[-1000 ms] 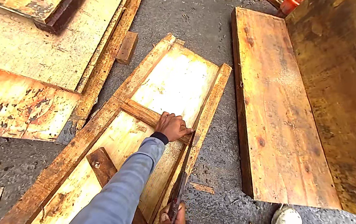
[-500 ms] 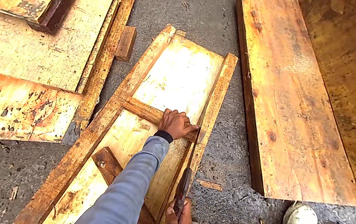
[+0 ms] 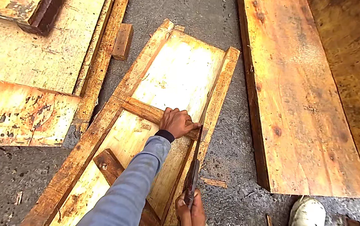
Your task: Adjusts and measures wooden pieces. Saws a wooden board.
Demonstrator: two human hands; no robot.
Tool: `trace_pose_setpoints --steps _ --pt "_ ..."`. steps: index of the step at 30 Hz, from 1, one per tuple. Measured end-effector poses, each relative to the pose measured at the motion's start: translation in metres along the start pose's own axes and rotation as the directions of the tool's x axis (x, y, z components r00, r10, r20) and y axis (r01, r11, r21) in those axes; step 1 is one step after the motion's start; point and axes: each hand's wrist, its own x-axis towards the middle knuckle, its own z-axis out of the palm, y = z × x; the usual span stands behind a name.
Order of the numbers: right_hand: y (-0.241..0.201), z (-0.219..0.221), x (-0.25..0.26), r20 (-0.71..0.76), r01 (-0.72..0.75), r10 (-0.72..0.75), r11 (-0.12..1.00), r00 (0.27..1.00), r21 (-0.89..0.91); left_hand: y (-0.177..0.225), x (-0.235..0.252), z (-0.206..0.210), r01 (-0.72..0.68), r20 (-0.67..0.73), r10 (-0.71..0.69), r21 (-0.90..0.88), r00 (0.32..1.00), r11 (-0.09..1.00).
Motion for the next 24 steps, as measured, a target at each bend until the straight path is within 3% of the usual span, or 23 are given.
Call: trace_pose_setpoints --steps 8,14,19,24 --pt "-0.013 -0.005 0.019 -0.060 0.002 0.000 0.999 0.998 0.045 0.000 0.002 -0.001 0.005 -0.004 -0.005 0.003 1.000 1.000" --pt "-0.002 0.002 -0.005 -0.029 0.008 -0.007 0.999 1.000 0.036 0.001 0.003 -0.001 -0.001 -0.008 0.001 0.023 1.000 1.000" --pt "-0.021 0.014 0.047 -0.130 -0.018 0.024 0.999 0.991 0.046 -0.001 0.001 0.001 -0.007 -0.030 0.008 0.019 1.000 1.000" --pt "-0.014 0.024 0.023 -0.155 -0.018 0.001 0.994 0.988 -0.111 -0.002 0.002 -0.001 -0.005 -0.020 0.005 0.014 1.000 1.000"
